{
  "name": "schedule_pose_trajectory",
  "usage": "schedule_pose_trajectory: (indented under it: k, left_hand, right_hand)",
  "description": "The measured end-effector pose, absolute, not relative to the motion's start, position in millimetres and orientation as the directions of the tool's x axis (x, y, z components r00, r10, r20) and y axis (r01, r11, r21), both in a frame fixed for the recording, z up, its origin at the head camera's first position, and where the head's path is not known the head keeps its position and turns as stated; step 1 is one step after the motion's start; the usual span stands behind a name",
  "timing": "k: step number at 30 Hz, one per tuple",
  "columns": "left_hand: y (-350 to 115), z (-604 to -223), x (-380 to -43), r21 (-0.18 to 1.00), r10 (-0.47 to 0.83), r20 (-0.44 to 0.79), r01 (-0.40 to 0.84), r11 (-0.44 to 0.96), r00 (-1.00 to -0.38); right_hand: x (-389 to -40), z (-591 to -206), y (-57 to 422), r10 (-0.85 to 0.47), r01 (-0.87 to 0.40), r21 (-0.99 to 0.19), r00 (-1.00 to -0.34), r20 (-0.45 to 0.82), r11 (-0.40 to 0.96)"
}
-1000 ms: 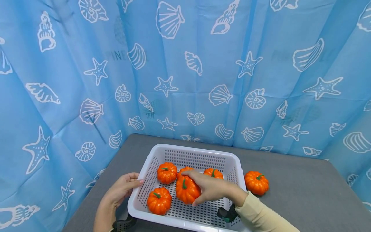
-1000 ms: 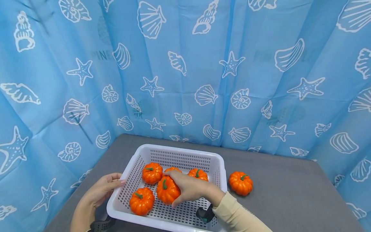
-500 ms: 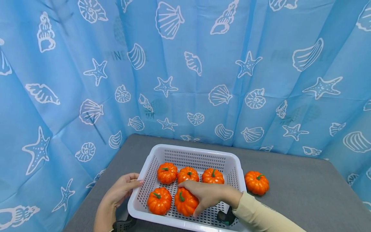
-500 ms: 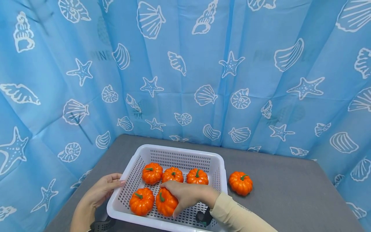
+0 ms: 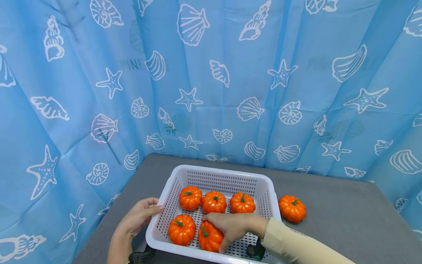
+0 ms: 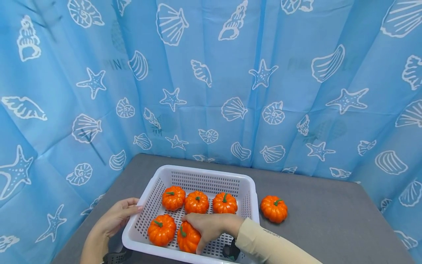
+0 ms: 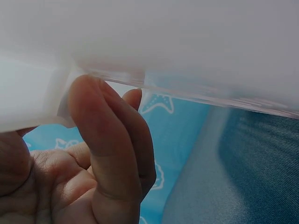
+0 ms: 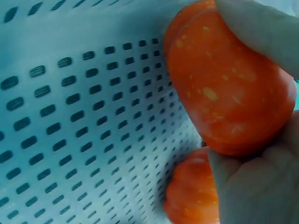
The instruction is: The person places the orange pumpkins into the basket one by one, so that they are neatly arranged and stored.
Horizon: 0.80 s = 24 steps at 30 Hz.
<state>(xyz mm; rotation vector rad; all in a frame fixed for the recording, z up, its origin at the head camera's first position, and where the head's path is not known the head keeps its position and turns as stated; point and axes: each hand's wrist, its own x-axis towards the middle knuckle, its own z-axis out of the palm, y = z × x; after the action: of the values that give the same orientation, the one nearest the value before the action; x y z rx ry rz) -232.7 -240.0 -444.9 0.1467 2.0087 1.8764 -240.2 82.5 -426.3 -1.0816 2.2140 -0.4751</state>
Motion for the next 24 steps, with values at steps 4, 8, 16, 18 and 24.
schedule_pose_trajectory:
  k: [4,8,16,18,24]
  left_hand:
    - [-239,-446,-233,0.978,0.326,-0.206,-0.180,0.107,-0.923]
    - [-239,-446,-234,0.977,0.318,-0.208,-0.182,0.111,-0.925]
    - [-239,-446,-233,0.978,0.332,-0.207,-0.183,0.102,-0.920]
    - [-239,-446,-232,0.978,0.334,-0.205,-0.181,0.101,-0.920]
    - [-239,-445,-233,0.977,0.320,-0.209,-0.185,0.106,-0.924]
  right_hand:
    - [-241,-429,82,-0.793,-0.566,-0.558,-0.475,-0.381,0.607]
    - [-243,-432,82,-0.786,-0.546,-0.569,-0.478,-0.391,0.615]
    - [-243,-434,81,-0.760,-0.513,-0.563,-0.493,-0.424,0.648]
    - [-244,-433,80,-0.755,-0.507,-0.563,-0.495,-0.431,0.653]
    - [-251,-442,81,-0.740,-0.508,-0.540,-0.497,-0.453,0.671]
